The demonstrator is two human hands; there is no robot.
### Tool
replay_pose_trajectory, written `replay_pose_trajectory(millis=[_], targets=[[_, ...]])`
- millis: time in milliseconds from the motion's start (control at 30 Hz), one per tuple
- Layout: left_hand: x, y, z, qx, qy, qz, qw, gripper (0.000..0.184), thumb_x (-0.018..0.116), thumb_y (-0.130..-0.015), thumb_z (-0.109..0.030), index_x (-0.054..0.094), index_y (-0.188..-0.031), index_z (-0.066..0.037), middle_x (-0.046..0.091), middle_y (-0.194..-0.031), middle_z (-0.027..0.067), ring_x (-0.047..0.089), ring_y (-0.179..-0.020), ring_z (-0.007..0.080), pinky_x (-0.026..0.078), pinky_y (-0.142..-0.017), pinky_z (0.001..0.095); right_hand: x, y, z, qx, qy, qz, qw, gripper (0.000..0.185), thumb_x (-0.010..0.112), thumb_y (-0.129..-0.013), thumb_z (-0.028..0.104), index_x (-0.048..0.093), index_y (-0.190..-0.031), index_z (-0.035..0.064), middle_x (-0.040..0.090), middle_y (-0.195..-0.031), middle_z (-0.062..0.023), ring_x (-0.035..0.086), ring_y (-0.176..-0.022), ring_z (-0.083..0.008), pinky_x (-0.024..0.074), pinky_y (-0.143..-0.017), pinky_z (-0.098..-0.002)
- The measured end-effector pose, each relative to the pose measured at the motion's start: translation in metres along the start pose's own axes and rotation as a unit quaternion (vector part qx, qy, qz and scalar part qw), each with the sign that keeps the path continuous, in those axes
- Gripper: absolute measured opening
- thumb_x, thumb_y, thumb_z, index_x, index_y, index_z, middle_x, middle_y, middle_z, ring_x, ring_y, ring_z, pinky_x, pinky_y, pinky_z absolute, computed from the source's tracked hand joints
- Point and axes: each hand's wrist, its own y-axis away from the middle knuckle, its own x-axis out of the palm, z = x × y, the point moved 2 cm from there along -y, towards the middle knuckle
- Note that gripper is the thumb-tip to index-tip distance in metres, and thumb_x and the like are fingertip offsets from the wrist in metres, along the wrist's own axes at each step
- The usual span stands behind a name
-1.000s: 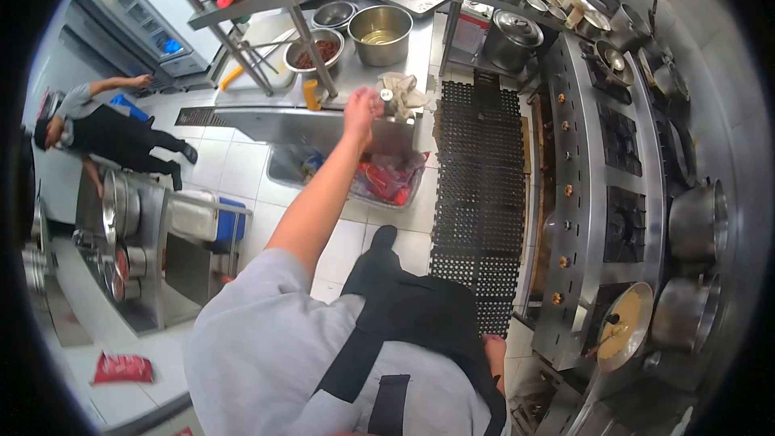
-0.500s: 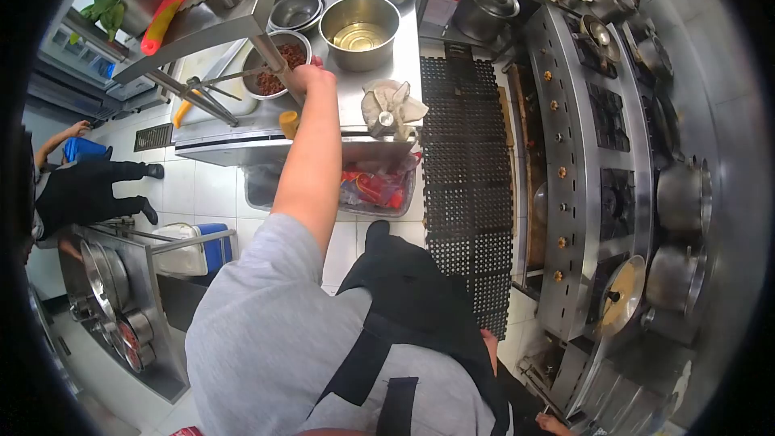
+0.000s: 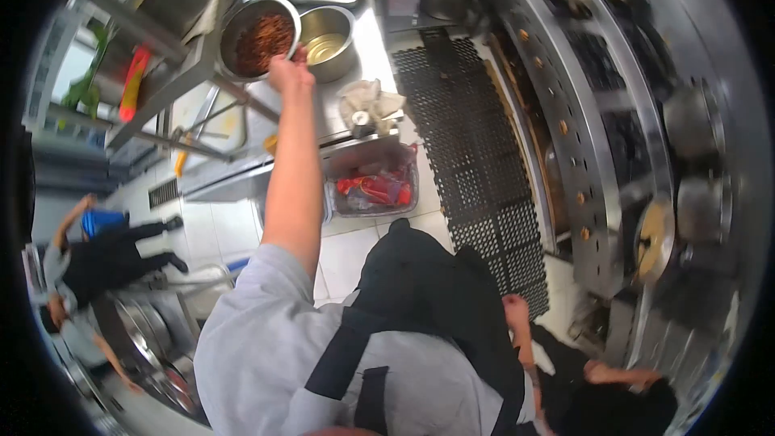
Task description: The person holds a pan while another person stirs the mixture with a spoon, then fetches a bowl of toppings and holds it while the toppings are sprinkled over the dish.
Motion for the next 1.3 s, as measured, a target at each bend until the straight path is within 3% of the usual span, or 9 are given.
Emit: replay_pose_trajectory(millis=[167,267,467,800,867,1133,1200,1267,1300], targets=[[-0.012,0.000,0.002,-0.252,-0.130,0.286,0.915,0.019,0.058,-0.094,-0.006,0.060,-0.109,0.006,0.064,-0.092,0.0142,0.064,-0.085,0.0253,0.057,-0.069,0.0349,-0.031,-0.001,0.027,0.099,-0.147,0.016,0.984,0.043,0.056,-0.102,0.035,0.064,-0.073,0.0054,0.065,-0.062,-0.0101,0.063,-0.051,-0.0210,0.0520,-0.052,-0.0376],[-0.001,0.072,0.016,-0.286,-0.236,0.267,0.889,0.030,0.054,-0.089,-0.001,0.054,-0.116,0.013,0.065,-0.103,0.0208,0.066,-0.095,0.0290,0.061,-0.079,0.0359,-0.070,0.001,-0.012,0.151,-0.597,-0.115,0.780,0.048,0.048,-0.108,0.044,0.065,-0.088,0.0040,0.068,-0.072,-0.0118,0.064,-0.058,-0.0230,0.0524,-0.054,-0.0349],[-0.015,0.253,0.087,-0.423,-0.388,0.285,0.768,0.029,0.052,-0.088,-0.005,0.056,-0.112,0.011,0.069,-0.101,0.0227,0.066,-0.072,0.0225,0.058,-0.062,0.0310,-0.203,-0.028,-0.113,0.123,-0.748,-0.385,0.526,0.061,0.048,-0.106,0.051,0.053,-0.121,-0.0081,0.068,-0.096,-0.0200,0.070,-0.086,-0.0287,0.0602,-0.074,-0.0412],[-0.061,0.552,0.236,-0.527,-0.537,0.283,0.594,0.025,0.056,-0.090,-0.010,0.056,-0.111,0.003,0.068,-0.097,0.0153,0.063,-0.072,0.0253,0.050,-0.061,0.0385,-0.352,-0.119,-0.163,0.057,-0.817,-0.180,0.545,0.030,0.059,-0.105,0.031,0.060,-0.102,0.0007,0.064,-0.083,-0.0070,0.057,-0.065,-0.0146,0.0485,-0.058,-0.0305],[-0.061,0.586,0.254,-0.526,-0.566,0.311,0.553,0.027,0.057,-0.090,-0.011,0.056,-0.113,0.004,0.067,-0.099,0.0159,0.065,-0.074,0.0284,0.051,-0.062,0.0393,-0.359,-0.116,-0.154,0.097,-0.695,-0.289,0.651,0.027,0.057,-0.105,0.026,0.061,-0.093,0.0027,0.059,-0.076,-0.0020,0.051,-0.057,-0.0107,0.0438,-0.051,-0.0288],[-0.024,0.651,0.323,-0.505,-0.609,0.369,0.487,0.031,0.055,-0.090,-0.008,0.054,-0.107,0.018,0.068,-0.090,0.0265,0.070,-0.067,0.0344,0.059,-0.057,0.0404,-0.362,-0.067,-0.152,0.196,-0.524,-0.388,0.733,0.031,0.057,-0.104,0.025,0.064,-0.091,-0.0015,0.057,-0.065,-0.0034,0.055,-0.055,-0.0129,0.0475,-0.048,-0.0341],[-0.003,0.663,0.347,-0.475,-0.631,0.401,0.463,0.031,0.053,-0.089,-0.006,0.054,-0.105,0.020,0.068,-0.088,0.0273,0.071,-0.067,0.0341,0.060,-0.056,0.0391,-0.368,-0.065,-0.160,0.159,-0.107,-0.584,0.789,0.032,0.055,-0.104,0.025,0.065,-0.090,-0.0014,0.058,-0.066,-0.0045,0.056,-0.053,-0.0137,0.0481,-0.048,-0.0336],[0.011,0.666,0.376,-0.471,-0.628,0.423,0.453,0.030,0.052,-0.090,-0.006,0.055,-0.103,0.021,0.068,-0.086,0.0268,0.071,-0.066,0.0336,0.059,-0.055,0.0381,-0.370,-0.060,-0.157,0.155,-0.100,-0.598,0.780,0.031,0.053,-0.105,0.025,0.065,-0.092,0.0001,0.056,-0.066,-0.0027,0.052,-0.051,-0.0138,0.0478,-0.050,-0.0328],[0.018,0.663,0.394,-0.481,-0.625,0.430,0.439,0.030,0.052,-0.090,-0.007,0.055,-0.102,0.020,0.068,-0.086,0.0266,0.071,-0.066,0.0334,0.059,-0.055,0.0380,-0.376,-0.053,-0.150,0.183,-0.366,-0.536,0.738,0.029,0.054,-0.105,0.025,0.065,-0.094,0.0003,0.055,-0.067,-0.0016,0.048,-0.050,-0.0119,0.0448,-0.049,-0.0301]])
